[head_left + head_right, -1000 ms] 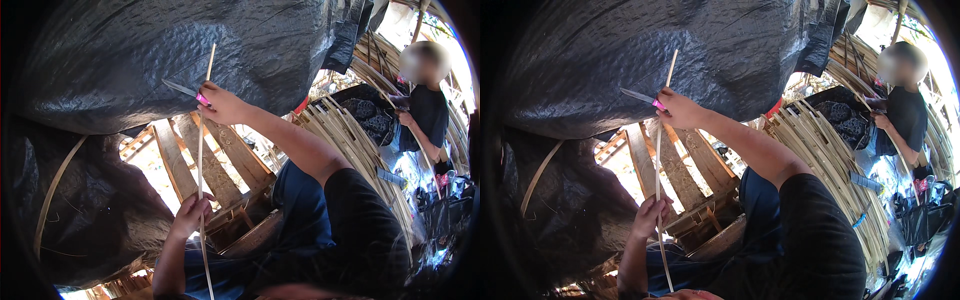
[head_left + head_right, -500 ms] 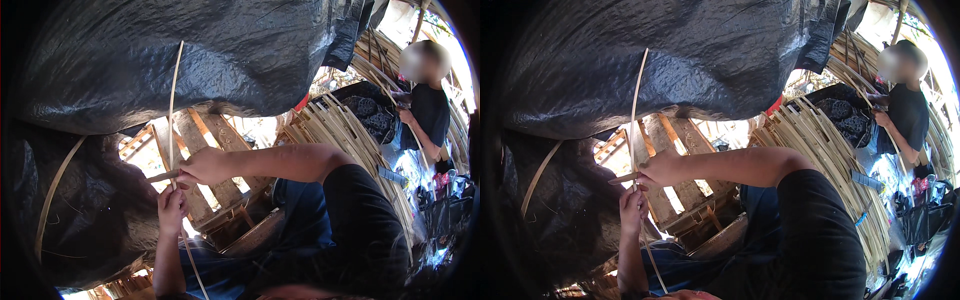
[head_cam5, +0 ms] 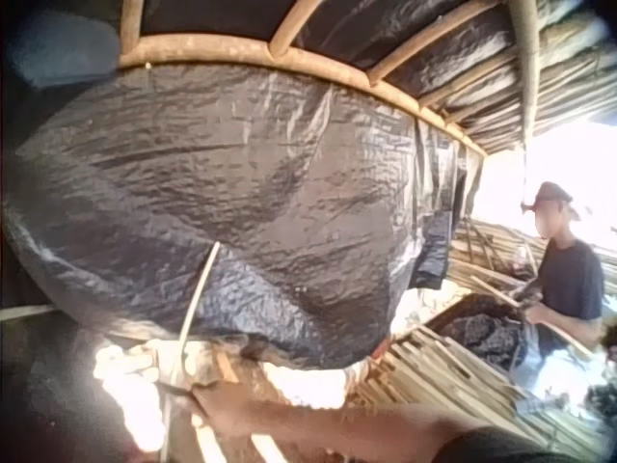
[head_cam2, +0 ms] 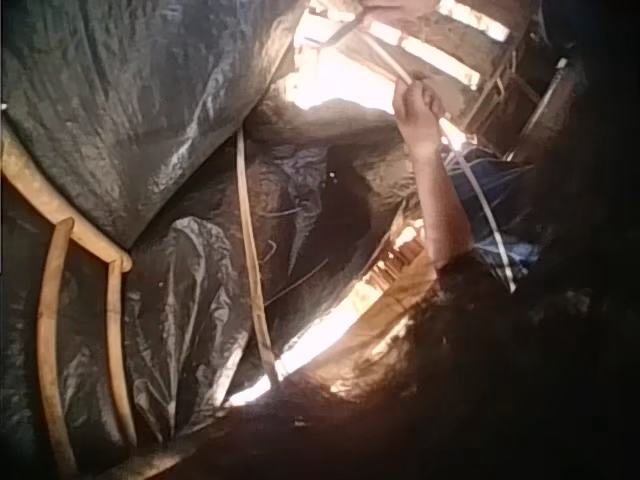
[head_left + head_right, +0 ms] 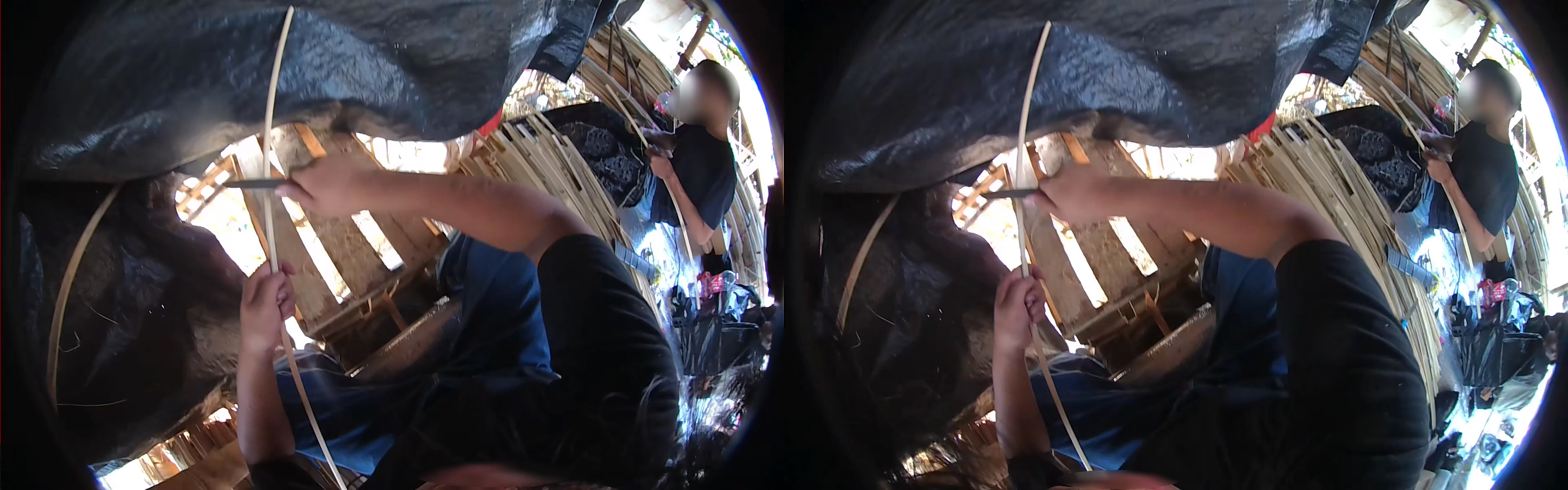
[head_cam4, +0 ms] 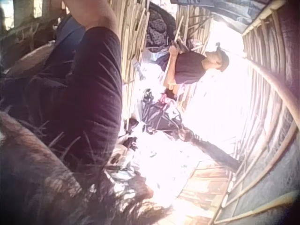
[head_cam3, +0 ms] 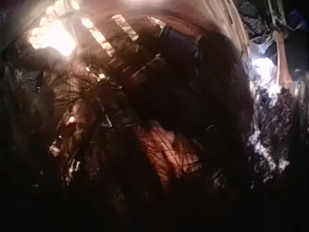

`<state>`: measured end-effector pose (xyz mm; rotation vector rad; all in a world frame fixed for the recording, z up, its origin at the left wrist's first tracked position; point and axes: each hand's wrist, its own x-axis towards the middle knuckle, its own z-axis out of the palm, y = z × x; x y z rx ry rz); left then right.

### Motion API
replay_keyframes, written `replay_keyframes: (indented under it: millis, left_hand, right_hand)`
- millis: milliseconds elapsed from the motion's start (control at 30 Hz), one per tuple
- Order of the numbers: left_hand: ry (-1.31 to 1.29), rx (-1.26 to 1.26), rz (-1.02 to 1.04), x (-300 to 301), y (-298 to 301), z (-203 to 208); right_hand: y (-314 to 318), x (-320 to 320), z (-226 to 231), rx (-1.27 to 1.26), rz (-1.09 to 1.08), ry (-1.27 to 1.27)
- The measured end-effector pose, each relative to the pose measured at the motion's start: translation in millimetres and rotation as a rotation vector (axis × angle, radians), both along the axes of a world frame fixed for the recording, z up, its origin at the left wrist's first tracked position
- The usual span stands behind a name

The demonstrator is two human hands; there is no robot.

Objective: Scraping a thin strip of bamboo with a small knife to prepare it for weaving or manufacturing.

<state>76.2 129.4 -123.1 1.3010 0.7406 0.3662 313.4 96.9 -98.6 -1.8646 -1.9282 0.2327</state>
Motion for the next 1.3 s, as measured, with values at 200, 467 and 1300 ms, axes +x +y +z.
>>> replay_keyframes:
  millis: [200, 467, 1300]
  left_hand:
    - [0.101, -0.010, -0.085, 4.8, -17.3, 19.1]
    - [0.042, -0.060, 0.030, -4.5, -7.1, 10.3]
    - [0.043, 0.352, 0.085, -7.3, 0.8, -2.9]
  right_hand:
    - [1.2, -3.6, -26.8, 0.064, 0.092, -0.034]
    - [-12.6, -31.6, -23.2, 0.004, 0.112, 0.019]
    - [7.9, -17.2, -34.7, 0.321, 0.194, -0.092]
